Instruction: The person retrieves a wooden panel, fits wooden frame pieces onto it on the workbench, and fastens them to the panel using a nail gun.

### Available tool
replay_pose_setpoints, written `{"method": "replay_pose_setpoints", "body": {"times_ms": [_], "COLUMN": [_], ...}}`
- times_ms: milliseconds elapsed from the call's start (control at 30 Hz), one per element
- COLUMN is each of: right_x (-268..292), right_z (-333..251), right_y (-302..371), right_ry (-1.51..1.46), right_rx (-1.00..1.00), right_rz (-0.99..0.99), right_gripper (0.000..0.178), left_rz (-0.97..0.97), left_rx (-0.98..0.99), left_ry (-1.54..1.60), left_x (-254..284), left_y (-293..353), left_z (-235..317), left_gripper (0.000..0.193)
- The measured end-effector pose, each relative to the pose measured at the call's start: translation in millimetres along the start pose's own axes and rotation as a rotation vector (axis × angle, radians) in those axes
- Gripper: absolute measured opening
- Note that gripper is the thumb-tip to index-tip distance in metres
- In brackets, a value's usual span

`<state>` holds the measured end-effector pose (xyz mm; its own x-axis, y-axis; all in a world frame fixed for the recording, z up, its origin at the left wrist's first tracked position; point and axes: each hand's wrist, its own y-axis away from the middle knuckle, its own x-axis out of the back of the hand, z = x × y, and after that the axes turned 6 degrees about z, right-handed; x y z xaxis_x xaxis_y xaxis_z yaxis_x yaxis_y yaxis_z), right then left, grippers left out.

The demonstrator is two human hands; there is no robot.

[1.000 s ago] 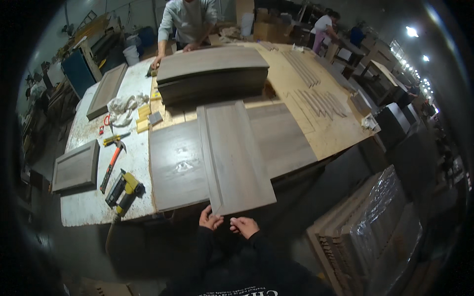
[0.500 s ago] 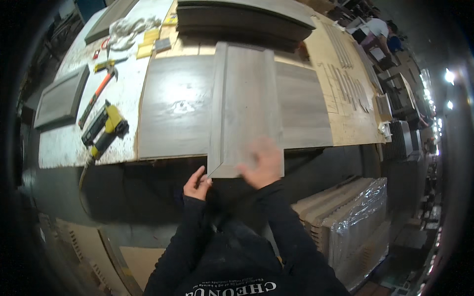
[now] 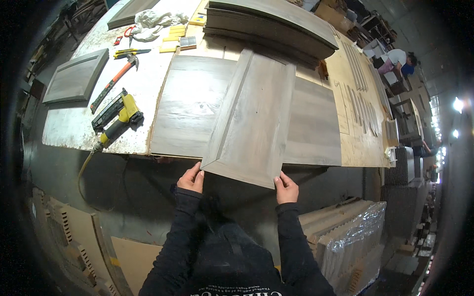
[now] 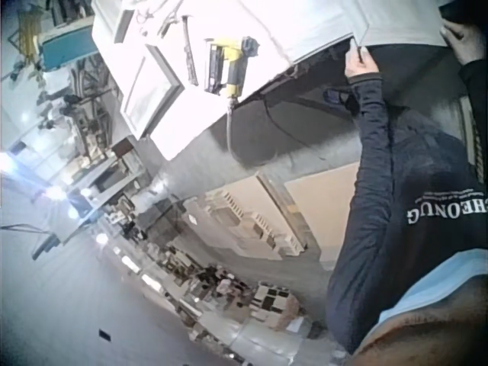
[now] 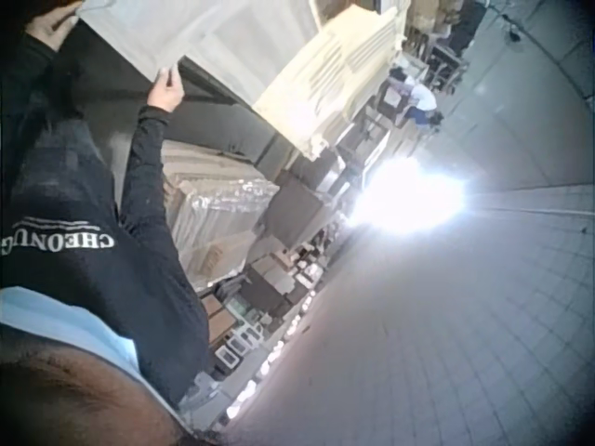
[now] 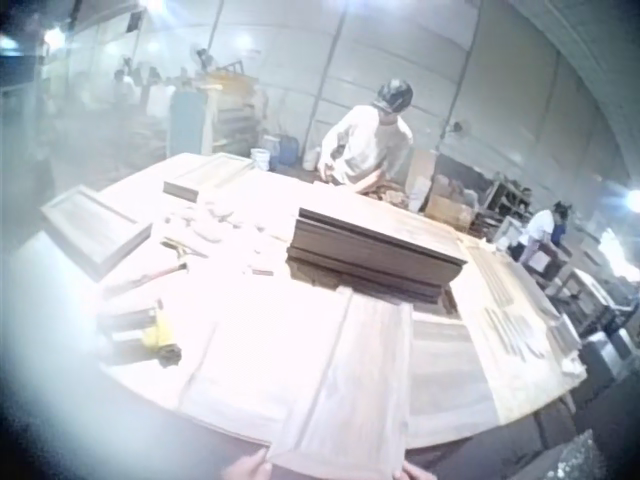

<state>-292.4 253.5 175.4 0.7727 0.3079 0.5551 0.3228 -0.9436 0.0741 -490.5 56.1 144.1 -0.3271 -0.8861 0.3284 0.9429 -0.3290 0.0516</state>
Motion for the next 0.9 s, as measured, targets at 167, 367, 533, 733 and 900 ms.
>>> {"method": "replay_pose_setpoints", "body": {"times_ms": [167, 367, 533, 733, 900], "right_x": [-8, -9, -10, -69, -91], "right_z": [4, 4, -21, -91, -92], "right_y": [4, 2, 1, 7, 2], "right_ry": [0.039, -0.016, 0.195, 0.23, 0.315], "right_rx": [-0.027, -0.05, 0.322, 0.775, 0.843], "right_rz": [0.085, 0.105, 0.14, -0.339, -0.413], "right_gripper": [0.034, 0.034, 0.046, 0.065, 0.069], "left_rz": [0.021, 0.032, 0.036, -0.031, -0.029], "left_rx": [-0.139, -0.208, 0.017, 0.098, 0.051], "left_ry": [-0.124, -0.166, 0.158, 0.202, 0.262], "left_x": [-2, -3, -4, 1, 3], "left_y": [0, -1, 0, 1, 4], "left_z": [4, 6, -1, -7, -2], "left_gripper": [0.03, 0.033, 0.034, 0.036, 0.03]}}
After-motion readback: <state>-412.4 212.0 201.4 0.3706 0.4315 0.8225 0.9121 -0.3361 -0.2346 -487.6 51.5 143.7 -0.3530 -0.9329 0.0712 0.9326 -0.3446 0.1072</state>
